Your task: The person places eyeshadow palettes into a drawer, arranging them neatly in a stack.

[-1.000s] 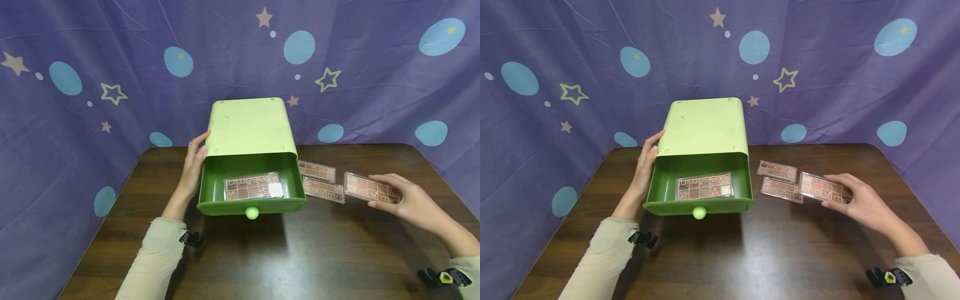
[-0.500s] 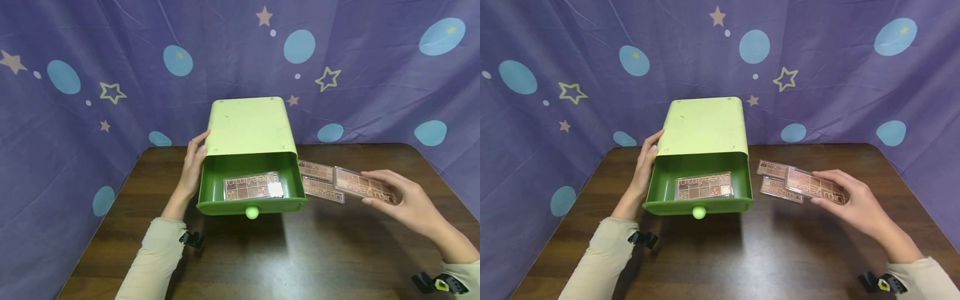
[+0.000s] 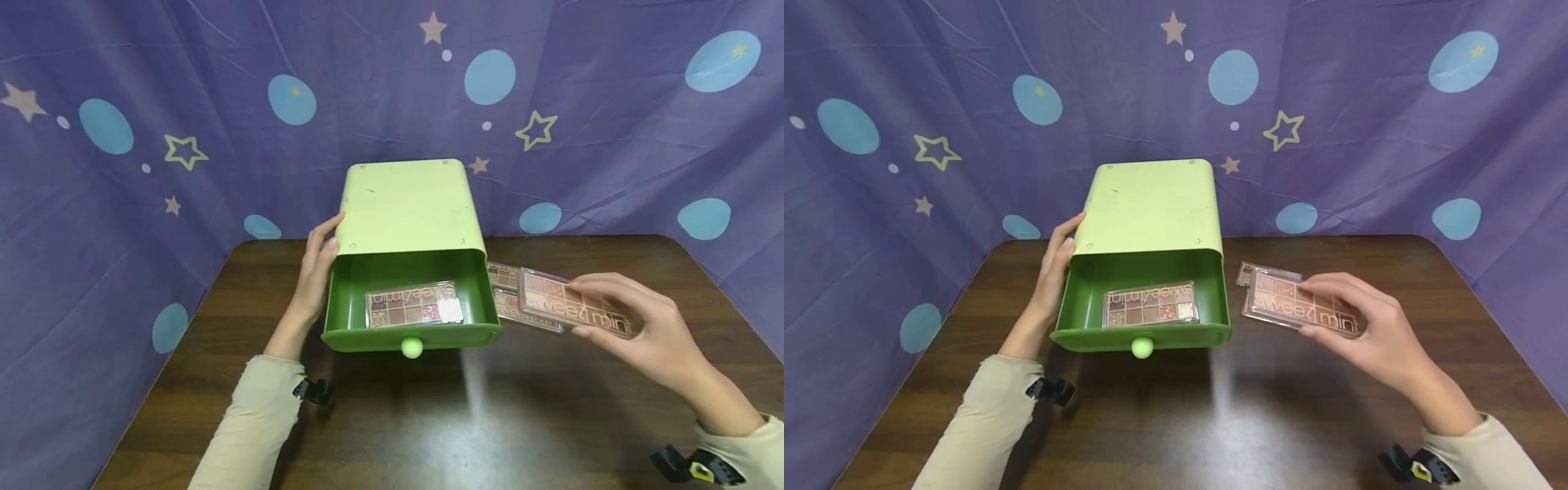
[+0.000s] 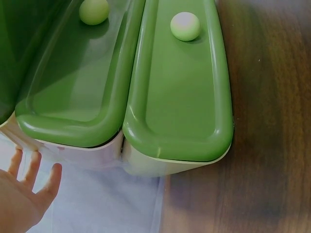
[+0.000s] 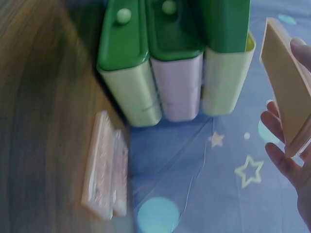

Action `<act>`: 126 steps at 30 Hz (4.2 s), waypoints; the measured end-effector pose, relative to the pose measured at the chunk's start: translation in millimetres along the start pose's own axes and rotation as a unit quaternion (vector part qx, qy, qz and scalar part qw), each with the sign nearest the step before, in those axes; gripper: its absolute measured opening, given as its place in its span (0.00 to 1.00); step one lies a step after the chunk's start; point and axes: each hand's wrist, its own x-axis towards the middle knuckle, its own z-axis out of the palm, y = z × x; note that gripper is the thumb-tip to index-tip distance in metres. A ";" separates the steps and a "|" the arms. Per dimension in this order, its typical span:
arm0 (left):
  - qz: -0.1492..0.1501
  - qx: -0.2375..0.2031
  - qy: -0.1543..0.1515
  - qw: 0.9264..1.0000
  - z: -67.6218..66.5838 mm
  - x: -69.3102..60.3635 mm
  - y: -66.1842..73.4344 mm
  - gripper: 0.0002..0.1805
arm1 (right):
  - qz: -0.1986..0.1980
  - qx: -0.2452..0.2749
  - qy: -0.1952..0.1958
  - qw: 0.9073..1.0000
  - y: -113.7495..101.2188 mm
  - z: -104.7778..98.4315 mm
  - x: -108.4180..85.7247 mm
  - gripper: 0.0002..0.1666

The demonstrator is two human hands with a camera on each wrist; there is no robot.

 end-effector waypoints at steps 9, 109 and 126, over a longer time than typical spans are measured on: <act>-0.001 0.002 0.001 1.000 0.2 0.2 -0.2 0.32 | -0.018 0.017 0.010 1.000 -8.6 12.3 11.0 0.30; -0.018 -0.025 0.000 1.000 0.4 -2.3 0.1 0.32 | 0.012 0.033 -0.261 0.965 -25.9 85.4 107.6 0.25; -0.014 -0.019 0.005 1.000 1.8 -2.2 1.2 0.32 | -0.045 0.039 -0.101 0.993 -0.9 37.2 57.9 0.33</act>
